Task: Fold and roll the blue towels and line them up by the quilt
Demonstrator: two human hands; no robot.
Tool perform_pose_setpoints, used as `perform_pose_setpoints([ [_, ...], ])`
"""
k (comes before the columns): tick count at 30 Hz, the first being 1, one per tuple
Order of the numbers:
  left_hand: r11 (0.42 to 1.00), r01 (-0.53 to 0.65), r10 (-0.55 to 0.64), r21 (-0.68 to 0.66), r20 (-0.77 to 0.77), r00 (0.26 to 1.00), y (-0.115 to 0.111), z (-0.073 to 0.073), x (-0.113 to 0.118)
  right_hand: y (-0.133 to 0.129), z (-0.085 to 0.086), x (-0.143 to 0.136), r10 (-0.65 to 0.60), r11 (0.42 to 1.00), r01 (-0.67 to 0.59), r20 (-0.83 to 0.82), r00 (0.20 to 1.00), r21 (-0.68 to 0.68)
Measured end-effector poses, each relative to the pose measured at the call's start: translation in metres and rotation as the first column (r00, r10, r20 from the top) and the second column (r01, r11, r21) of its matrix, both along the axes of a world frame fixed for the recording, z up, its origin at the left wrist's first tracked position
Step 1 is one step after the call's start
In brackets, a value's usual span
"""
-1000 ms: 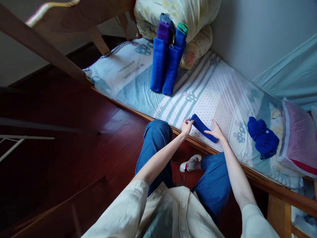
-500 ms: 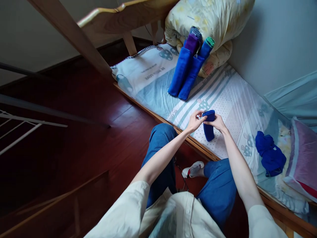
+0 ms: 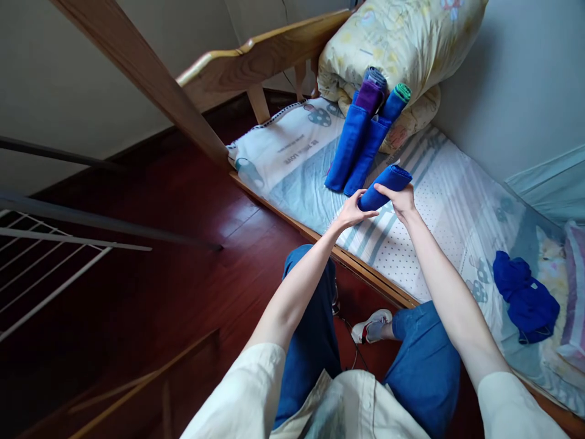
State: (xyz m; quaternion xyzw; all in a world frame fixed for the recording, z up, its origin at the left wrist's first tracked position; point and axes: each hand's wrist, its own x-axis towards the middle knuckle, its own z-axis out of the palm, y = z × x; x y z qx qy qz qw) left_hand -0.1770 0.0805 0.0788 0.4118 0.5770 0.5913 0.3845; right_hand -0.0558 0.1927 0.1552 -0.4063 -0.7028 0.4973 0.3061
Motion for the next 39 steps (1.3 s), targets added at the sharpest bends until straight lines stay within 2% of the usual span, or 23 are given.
perform_pose_setpoints([
  [4,0.976,-0.177,0.165,-0.123,-0.1,0.981,0.009,-0.013,-0.019,0.027,-0.017,-0.042,0.028,0.996,-0.021,-0.079,0.996,0.09],
  [7,0.946,-0.248,0.226,-0.209,-0.125,0.966,0.014,-0.023,-0.029,0.042,-0.023,-0.071,0.052,0.99,-0.032,-0.142,0.989,0.137],
  [13,0.889,-0.35,0.298,-0.294,-0.209,0.931,0.026,-0.04,-0.034,0.046,-0.005,-0.106,0.065,0.99,-0.042,-0.182,0.981,0.131],
  [18,0.867,-0.369,0.293,-0.334,-0.258,0.921,0.038,-0.049,-0.033,0.04,0.001,-0.108,0.034,0.996,-0.018,-0.169,0.985,0.091],
  [23,0.864,-0.349,0.243,-0.363,-0.307,0.92,0.044,-0.054,-0.03,0.041,-0.009,-0.1,0.0,0.998,0.011,-0.165,0.986,0.068],
  [29,0.825,-0.371,0.241,-0.427,-0.328,0.913,0.045,-0.057,-0.027,0.04,-0.021,-0.097,-0.034,0.998,0.042,-0.155,0.987,0.05],
  [34,0.826,-0.325,0.189,-0.461,-0.317,0.929,0.041,-0.057,-0.027,0.043,-0.034,-0.098,-0.019,0.998,0.027,-0.14,0.99,0.057],
  [39,0.829,-0.352,0.216,-0.435,-0.331,0.919,0.041,-0.063,-0.028,0.04,-0.039,-0.093,-0.036,0.998,0.041,-0.091,0.995,0.055],
])
